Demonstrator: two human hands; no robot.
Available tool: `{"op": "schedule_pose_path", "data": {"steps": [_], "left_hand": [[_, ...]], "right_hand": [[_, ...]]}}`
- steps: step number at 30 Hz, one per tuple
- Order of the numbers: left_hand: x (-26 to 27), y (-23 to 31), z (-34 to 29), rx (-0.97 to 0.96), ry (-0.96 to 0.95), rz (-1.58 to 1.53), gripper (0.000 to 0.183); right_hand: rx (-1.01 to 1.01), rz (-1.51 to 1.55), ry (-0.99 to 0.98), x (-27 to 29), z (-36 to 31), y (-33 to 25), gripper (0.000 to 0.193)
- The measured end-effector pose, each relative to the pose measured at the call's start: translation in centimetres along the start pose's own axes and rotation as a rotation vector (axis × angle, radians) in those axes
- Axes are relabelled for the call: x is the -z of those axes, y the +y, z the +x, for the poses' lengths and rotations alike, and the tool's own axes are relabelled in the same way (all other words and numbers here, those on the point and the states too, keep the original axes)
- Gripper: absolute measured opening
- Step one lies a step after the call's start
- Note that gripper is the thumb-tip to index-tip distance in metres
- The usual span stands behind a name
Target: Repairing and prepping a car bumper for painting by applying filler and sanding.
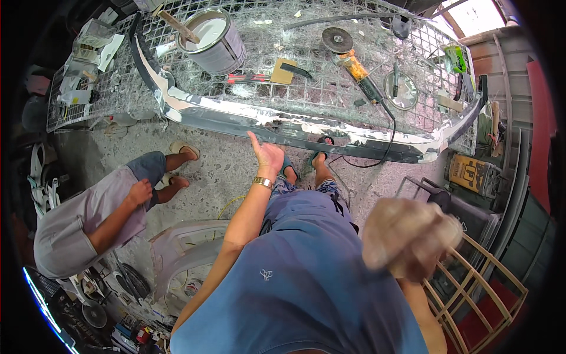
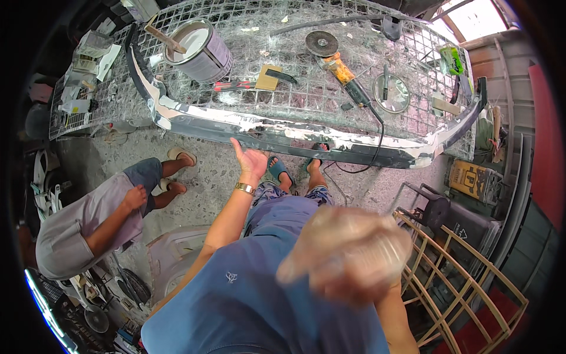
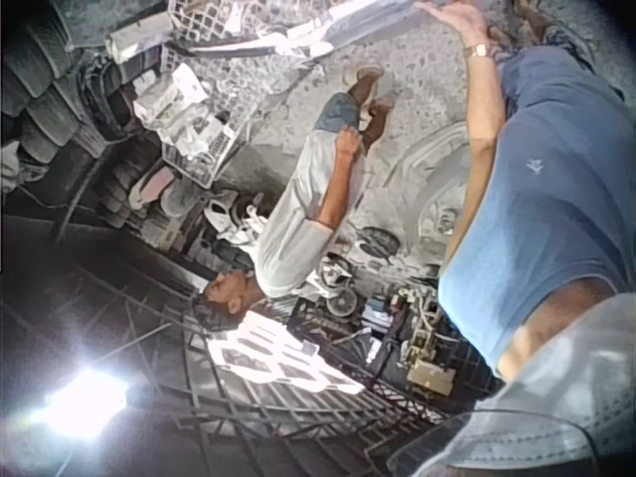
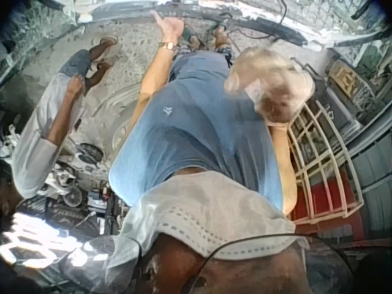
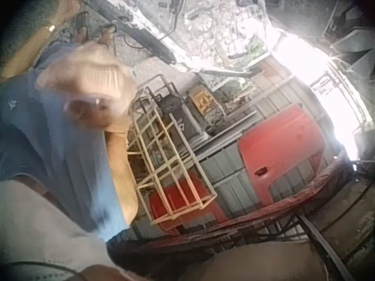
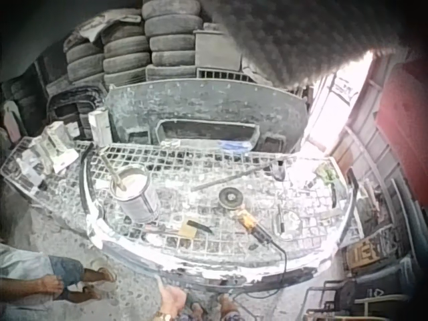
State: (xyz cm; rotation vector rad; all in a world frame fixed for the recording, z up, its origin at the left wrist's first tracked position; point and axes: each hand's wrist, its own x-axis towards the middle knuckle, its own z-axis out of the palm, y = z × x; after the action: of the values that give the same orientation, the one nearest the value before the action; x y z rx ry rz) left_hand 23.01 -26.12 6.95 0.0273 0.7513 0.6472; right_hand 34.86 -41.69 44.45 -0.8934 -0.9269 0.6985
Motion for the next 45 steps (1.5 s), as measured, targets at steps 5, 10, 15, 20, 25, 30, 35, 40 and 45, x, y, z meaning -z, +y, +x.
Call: {"op": "schedule_pose_path", "data": {"steps": [5, 10, 15, 20, 25, 30, 35, 40, 45], "left_hand": [[0.5, -0.3, 0.8, 0.032, 0.035, 0.012, 0.099], [-0.8, 0.0, -0.3, 0.043, 0.029, 0.059, 0.103], [-1.1, 0.2, -0.5, 0.025, 0.052, 0.093, 0.100], [-1.1, -0.1, -0.7, 0.009, 0.080, 0.142, 0.100], [0.8, 0.2, -0.6, 0.049, 0.080, 0.125, 0.108], [0.7, 0.0, -1.6, 0.037, 0.164, 0.137, 0.112], [9.1, 3.5, -1.6, 0.180, 0.093, 0.309, 0.096], [16.0, 5.7, -4.6, 0.224, 0.283, 1.078, 0.056], [22.4, 8.0, -8.0, 0.274, 0.416, 1.202, 0.045]], "right_hand": [[-0.721, -0.233, 0.135, 5.8, -6.1, 5.6, 0.037], [-0.902, -0.396, 0.074, 10.7, -15.9, 13.8, 0.033], [-0.919, -0.472, 0.123, 14.1, -23.3, 17.7, 0.026], [-1.043, -0.499, 0.160, 16.4, -26.6, 19.5, 0.032], [-1.022, -0.357, 0.195, 18.3, -22.3, 17.6, 0.032], [-0.508, -0.006, 0.095, 15.1, -6.4, 7.5, 0.041], [0.211, 0.262, -0.279, 7.4, 5.2, -0.1, 0.038], [-0.165, -0.327, -0.327, 12.8, 7.0, 1.1, 0.038], [-0.532, -0.533, 0.199, 21.9, 2.4, 13.5, 0.028]]}}
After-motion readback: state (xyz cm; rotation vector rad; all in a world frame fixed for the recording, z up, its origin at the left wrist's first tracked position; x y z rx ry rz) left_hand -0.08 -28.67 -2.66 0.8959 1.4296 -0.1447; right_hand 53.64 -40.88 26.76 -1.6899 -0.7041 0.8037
